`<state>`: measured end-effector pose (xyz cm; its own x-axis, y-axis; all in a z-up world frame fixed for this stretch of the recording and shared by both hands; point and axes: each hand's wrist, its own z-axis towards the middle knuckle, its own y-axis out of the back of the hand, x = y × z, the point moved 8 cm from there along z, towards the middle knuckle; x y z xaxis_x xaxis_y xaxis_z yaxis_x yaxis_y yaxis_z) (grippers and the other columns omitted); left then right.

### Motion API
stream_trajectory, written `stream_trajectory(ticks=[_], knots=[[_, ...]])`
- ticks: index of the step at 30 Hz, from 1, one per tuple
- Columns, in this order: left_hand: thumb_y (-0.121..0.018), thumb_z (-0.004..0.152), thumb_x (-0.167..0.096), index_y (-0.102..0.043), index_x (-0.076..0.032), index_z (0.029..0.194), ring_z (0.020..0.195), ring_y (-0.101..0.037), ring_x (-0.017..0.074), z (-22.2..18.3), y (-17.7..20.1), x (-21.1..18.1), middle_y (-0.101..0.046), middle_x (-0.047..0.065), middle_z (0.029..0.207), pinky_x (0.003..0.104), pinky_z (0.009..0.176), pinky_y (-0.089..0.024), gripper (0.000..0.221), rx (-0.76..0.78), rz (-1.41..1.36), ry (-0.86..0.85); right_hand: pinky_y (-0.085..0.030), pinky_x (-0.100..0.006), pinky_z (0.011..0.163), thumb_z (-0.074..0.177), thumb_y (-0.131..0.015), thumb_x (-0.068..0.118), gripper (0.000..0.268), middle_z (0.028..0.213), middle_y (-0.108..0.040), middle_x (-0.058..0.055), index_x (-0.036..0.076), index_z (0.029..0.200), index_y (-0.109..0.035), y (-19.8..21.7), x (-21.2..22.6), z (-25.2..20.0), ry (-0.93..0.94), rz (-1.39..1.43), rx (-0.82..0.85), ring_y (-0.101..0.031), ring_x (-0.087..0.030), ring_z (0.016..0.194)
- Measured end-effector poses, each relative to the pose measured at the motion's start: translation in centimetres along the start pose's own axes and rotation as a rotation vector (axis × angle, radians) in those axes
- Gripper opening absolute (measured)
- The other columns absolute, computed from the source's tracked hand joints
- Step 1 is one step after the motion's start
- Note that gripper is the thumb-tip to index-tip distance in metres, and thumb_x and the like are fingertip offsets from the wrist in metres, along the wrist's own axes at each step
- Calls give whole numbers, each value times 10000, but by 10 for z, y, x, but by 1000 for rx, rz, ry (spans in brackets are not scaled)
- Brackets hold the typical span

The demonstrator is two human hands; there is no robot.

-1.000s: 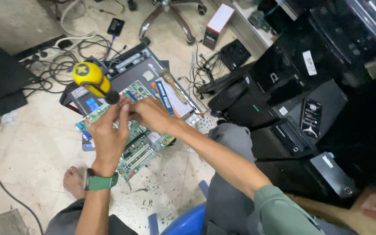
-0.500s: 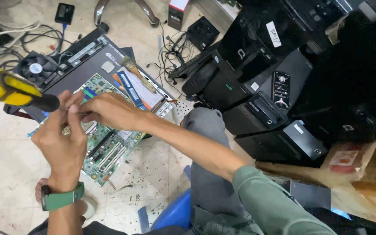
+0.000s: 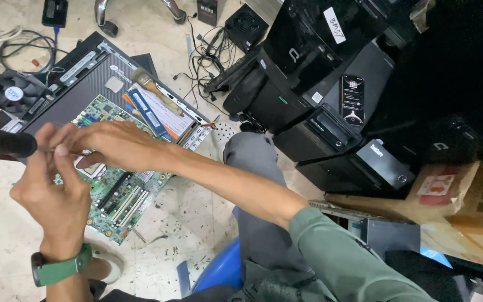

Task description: Using a screwdriver to remove screws from a motherboard and then lifting the motherboard out of a computer case.

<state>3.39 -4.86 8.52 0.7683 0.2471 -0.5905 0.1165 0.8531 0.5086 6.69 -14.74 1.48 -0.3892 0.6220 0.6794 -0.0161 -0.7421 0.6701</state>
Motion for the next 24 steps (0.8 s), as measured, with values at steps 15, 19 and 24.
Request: stream_trajectory(ticks=[15, 19, 24], knots=[[-498, 1183, 216, -517, 309, 1397, 1146, -711, 499, -3, 0, 3, -687, 423, 1258, 516, 1036, -582, 234, -30, 14, -33, -511, -456, 541, 829, -752, 333, 211, 819, -767, -27, 155, 932, -703, -1, -8, 3, -75, -25, -28, -757, -278, 790], [-433, 1162, 245, -441, 306, 1405, 1185, -673, 556, -1, -1, -1, -619, 487, 1306, 537, 1028, -568, 251, 5, -79, 2, -473, -465, 464, 868, -679, 41, 87, 800, -750, -60, 118, 875, -719, -2, -6, 2, -55, -23, -21, -737, -289, 746], [-492, 1161, 254, -475, 318, 1401, 1160, -692, 539, -2, 2, 0, -653, 467, 1272, 532, 1026, -583, 248, -15, -62, -17, -621, -471, 784, 865, -772, 262, 222, 1172, -767, 29, 139, 1048, -746, -11, -9, 4, 17, -12, -9, -731, -247, 1023]])
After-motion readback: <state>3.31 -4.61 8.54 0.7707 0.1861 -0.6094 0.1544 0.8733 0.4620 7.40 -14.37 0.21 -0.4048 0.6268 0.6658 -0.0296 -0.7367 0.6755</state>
